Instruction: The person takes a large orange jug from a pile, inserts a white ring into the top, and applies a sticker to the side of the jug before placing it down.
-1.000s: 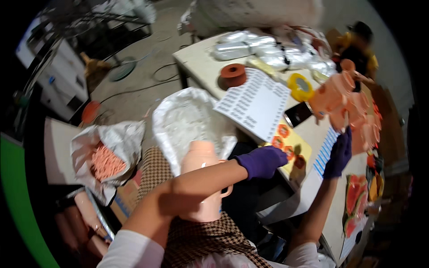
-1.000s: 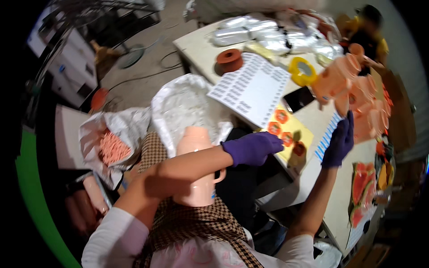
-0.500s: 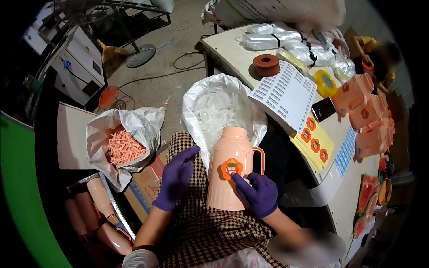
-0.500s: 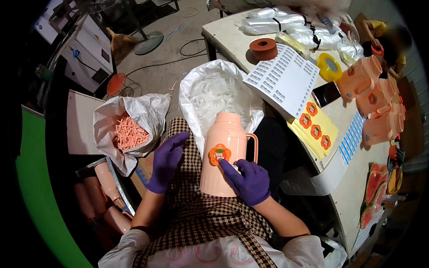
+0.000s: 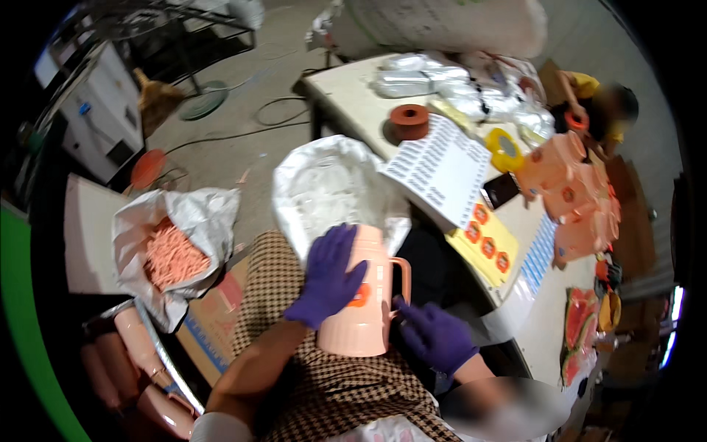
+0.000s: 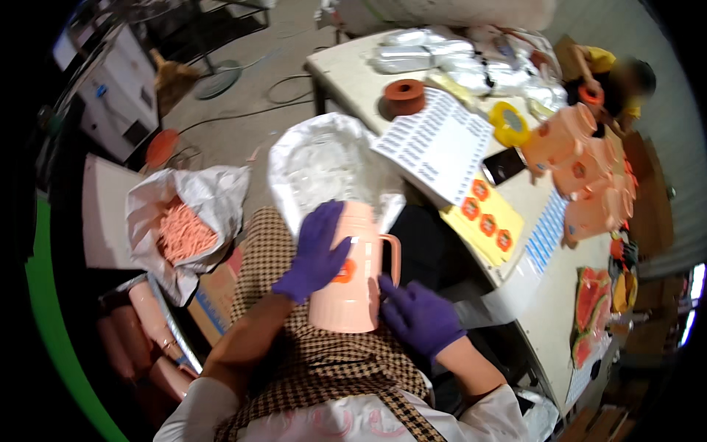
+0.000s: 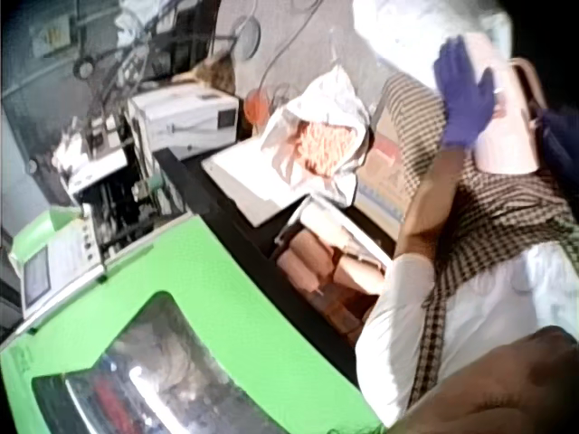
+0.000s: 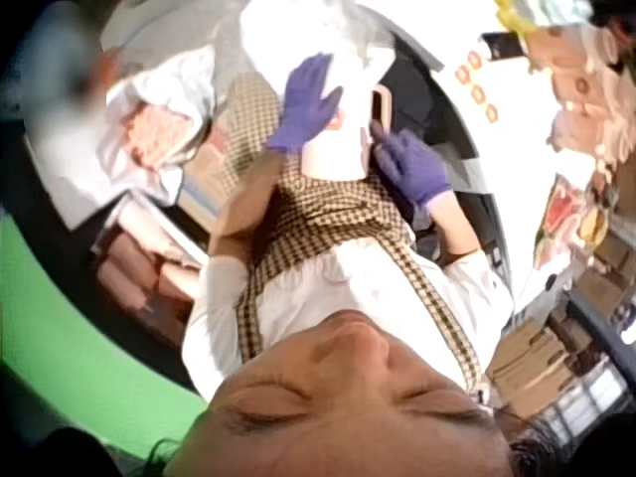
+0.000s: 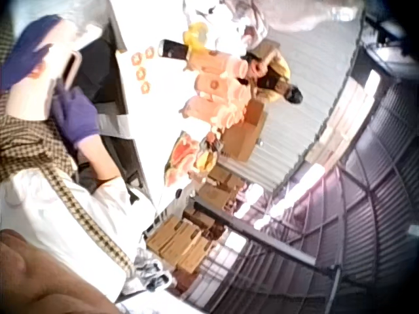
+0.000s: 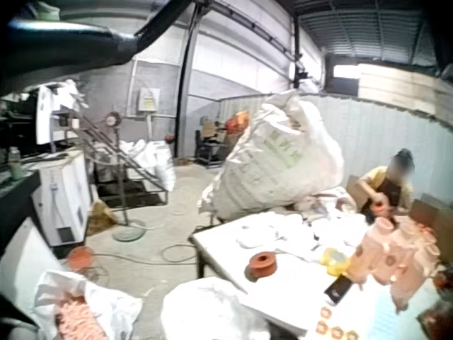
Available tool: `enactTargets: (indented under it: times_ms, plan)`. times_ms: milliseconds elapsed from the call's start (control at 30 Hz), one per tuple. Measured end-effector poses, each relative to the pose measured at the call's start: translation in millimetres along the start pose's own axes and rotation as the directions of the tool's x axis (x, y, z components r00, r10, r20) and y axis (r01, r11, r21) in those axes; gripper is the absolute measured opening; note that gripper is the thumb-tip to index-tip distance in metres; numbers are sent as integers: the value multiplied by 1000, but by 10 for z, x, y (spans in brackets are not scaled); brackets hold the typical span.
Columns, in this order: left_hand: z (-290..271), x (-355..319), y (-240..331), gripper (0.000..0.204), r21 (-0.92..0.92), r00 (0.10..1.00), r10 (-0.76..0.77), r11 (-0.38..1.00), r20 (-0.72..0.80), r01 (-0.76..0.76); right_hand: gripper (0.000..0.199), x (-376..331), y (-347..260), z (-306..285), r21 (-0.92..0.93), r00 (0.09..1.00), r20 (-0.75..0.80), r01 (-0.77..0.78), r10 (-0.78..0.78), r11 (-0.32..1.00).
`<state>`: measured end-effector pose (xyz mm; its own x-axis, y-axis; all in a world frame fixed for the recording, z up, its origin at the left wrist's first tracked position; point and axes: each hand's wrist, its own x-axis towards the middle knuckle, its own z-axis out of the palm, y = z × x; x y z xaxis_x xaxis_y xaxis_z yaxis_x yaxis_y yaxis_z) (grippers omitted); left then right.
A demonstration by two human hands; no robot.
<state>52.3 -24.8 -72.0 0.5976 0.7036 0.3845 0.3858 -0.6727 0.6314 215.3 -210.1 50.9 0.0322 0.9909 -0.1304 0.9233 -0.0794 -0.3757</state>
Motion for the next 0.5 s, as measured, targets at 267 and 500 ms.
enactTargets:
  times_ms: [267,500]
  plan:
    - [122,501,-347,46,-542,865,-295,685,405,487,42,1,1797,-44,-298,767,-589,-499,255,814]
    - [-474,772,940,32,-772,895,352,636,272,-15,84,-470,823,524,875,1000,20,-28,22,483]
